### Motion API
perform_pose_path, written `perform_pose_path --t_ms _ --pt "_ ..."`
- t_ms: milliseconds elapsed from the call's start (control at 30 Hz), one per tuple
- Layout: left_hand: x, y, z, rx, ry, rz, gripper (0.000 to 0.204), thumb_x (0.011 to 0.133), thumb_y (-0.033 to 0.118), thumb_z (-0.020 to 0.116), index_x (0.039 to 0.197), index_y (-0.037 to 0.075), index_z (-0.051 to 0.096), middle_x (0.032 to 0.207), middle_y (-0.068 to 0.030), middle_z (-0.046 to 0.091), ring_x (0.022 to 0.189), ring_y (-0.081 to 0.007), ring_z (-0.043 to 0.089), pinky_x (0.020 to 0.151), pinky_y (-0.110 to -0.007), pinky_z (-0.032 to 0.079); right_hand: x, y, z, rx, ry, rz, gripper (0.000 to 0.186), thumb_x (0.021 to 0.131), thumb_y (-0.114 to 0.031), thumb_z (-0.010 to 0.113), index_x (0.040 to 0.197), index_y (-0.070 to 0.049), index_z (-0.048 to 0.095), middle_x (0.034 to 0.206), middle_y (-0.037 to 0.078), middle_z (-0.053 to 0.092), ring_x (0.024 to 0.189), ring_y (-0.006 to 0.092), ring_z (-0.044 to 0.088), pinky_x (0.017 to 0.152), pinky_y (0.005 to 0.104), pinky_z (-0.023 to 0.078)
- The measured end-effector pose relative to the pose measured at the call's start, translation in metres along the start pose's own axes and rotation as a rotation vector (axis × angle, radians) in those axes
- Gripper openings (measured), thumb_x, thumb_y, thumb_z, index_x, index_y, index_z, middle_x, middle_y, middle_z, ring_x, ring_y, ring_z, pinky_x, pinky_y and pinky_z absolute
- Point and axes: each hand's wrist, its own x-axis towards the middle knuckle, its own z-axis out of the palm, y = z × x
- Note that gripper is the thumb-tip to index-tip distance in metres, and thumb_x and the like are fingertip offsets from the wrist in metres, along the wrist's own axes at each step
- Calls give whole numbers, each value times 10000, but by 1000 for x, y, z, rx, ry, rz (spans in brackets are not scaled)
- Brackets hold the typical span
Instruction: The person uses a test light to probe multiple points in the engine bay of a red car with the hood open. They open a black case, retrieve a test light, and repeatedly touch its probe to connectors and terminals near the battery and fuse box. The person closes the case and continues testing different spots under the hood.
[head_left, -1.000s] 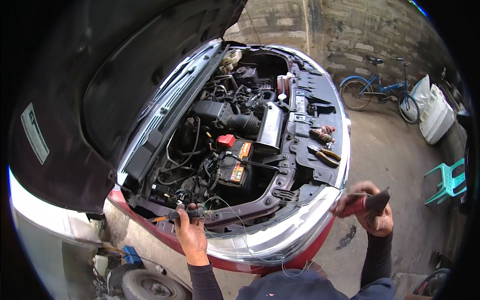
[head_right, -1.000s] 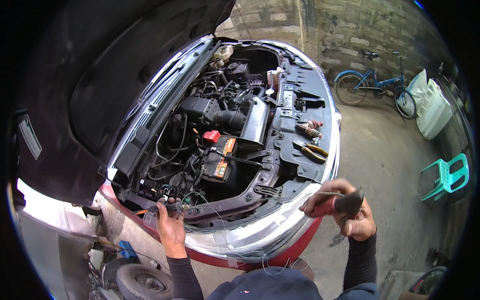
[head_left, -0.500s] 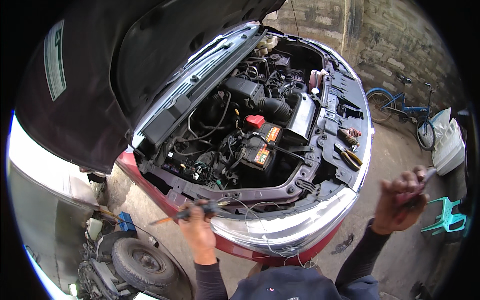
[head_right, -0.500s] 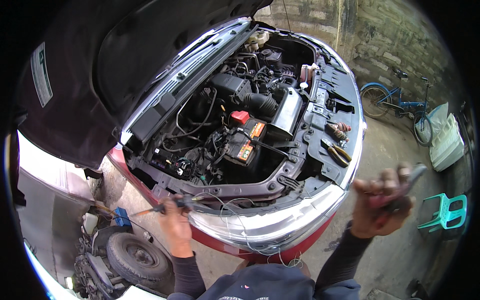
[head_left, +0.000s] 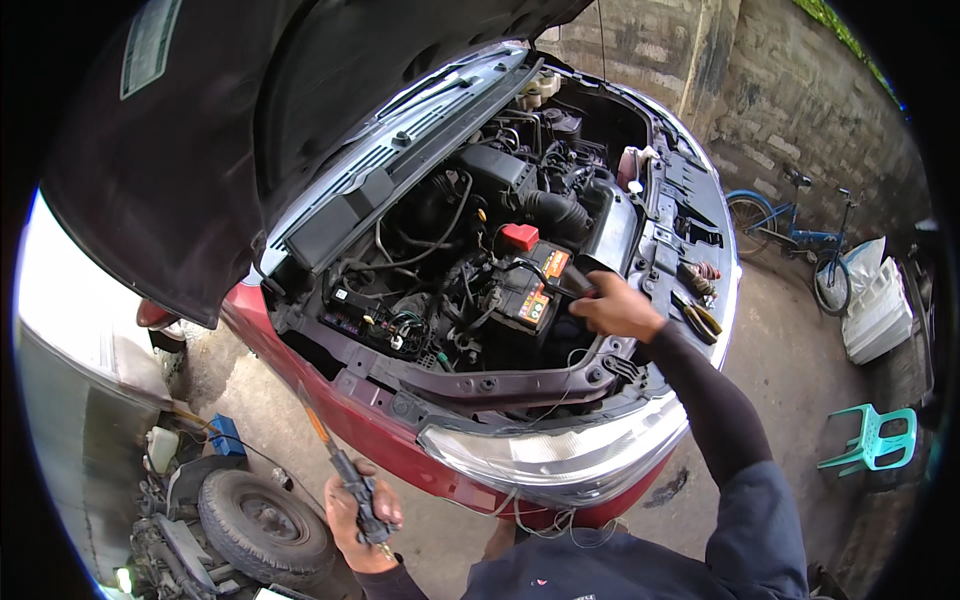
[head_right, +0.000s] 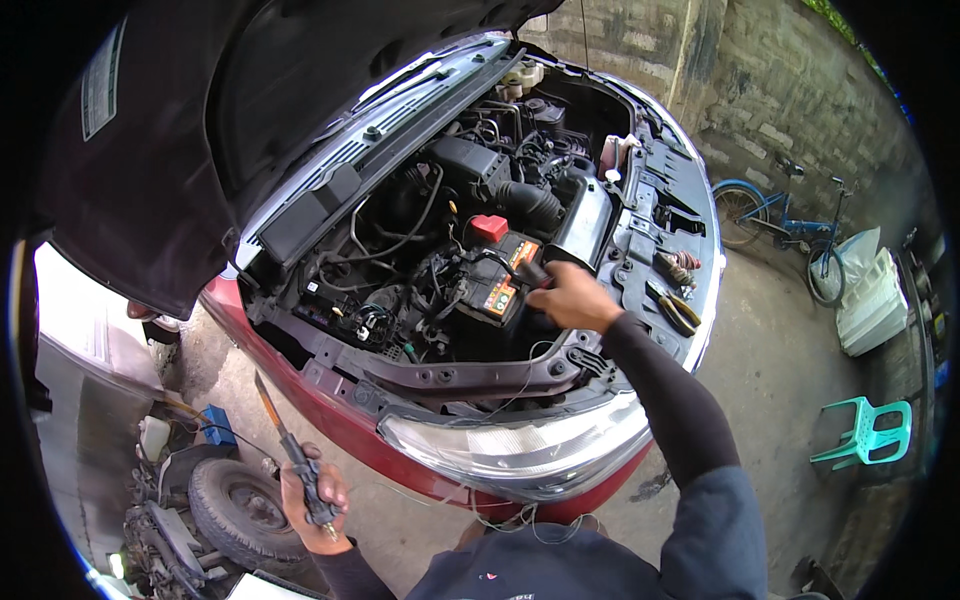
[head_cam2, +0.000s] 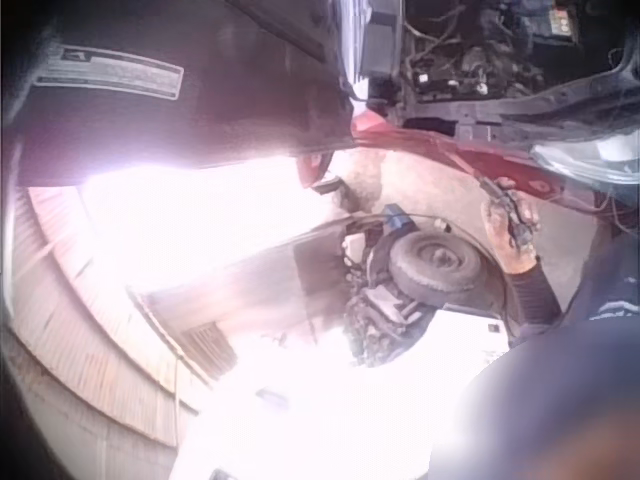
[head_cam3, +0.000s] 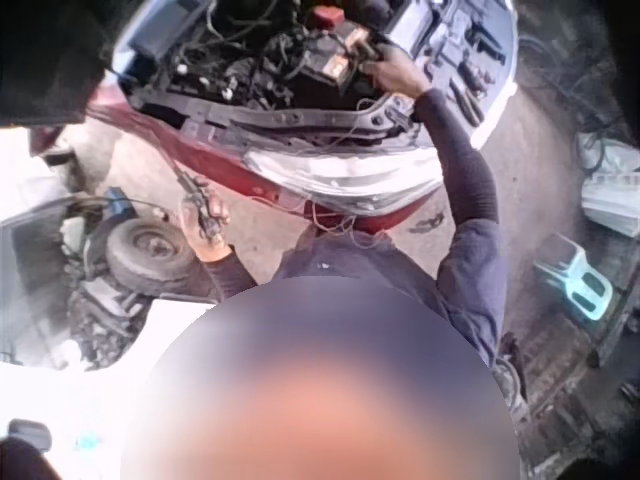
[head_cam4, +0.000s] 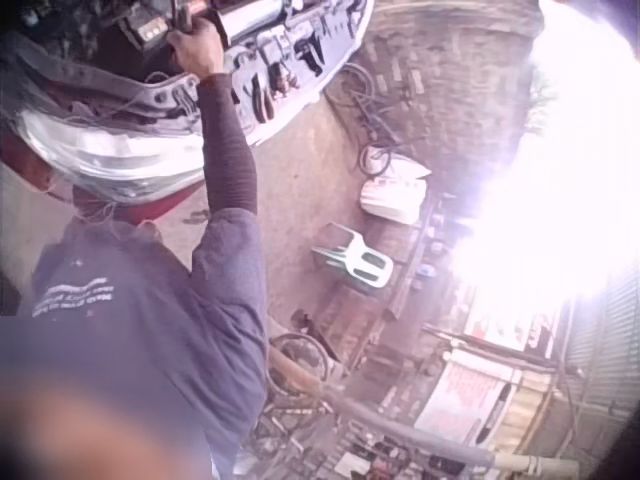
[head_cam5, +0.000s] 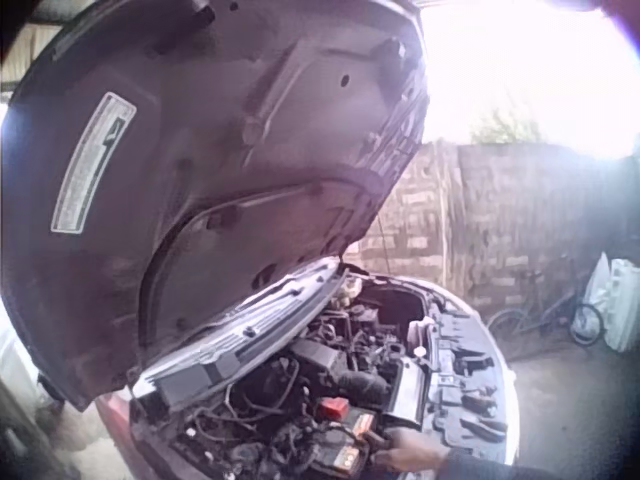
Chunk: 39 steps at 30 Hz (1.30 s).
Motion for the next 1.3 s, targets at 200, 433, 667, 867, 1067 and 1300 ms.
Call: perform_pose_path --t_ms 200,433,667,867,1067,1300 --pt "-28 -13 -1 28 76 -91 637 1020 451 735 1261 -109 553 714 -129 629 616 -258 679 481 -323 558 84 -24 67 -600 -96 -47 451 799 -375 742 1035 6 794 784 194 770 693 319 778 694 414 617" --pt "-37 -14 -31 10 209 -182 578 967 395 796 1208 -97 612 719 -141 658 593 -248 680 502 -328 556 111 -82 83 -733 -277 76 375 780 -266 750 940 71 784 817 189 782 722 301 790 682 444 628" --pt "-8 -8 -23 35 217 -219 543 947 347 810 1191 -105 636 753 -143 683 626 -226 695 590 -338 584 166 -117 110 -1051 -686 153 263 810 -242 755 792 19 783 776 153 768 750 297 779 717 445 604" --pt "22 -21 5 41 160 -237 524 1061 387 686 1264 -91 616 775 -113 671 650 -193 680 581 -314 544 172 -123 116 -1130 -502 -23 381 900 -398 739 947 -25 807 1061 154 801 1025 336 762 865 476 579" --pt "64 -35 19 -28 216 -277 452 1119 332 592 1329 -67 605 849 -113 691 692 -204 694 584 -337 576 87 -139 124 -829 365 -811 410 912 -282 747 1276 -98 707 1195 119 713 1098 352 679 888 500 550" --pt "116 -39 27 115 12 -310 298 1107 274 638 1182 -9 584 890 -97 696 753 -197 717 655 -325 611 -16 -131 159 -508 8 -1127 706 826 -26 745 1483 -249 617 1464 132 559 1165 366 665 953 468 593"
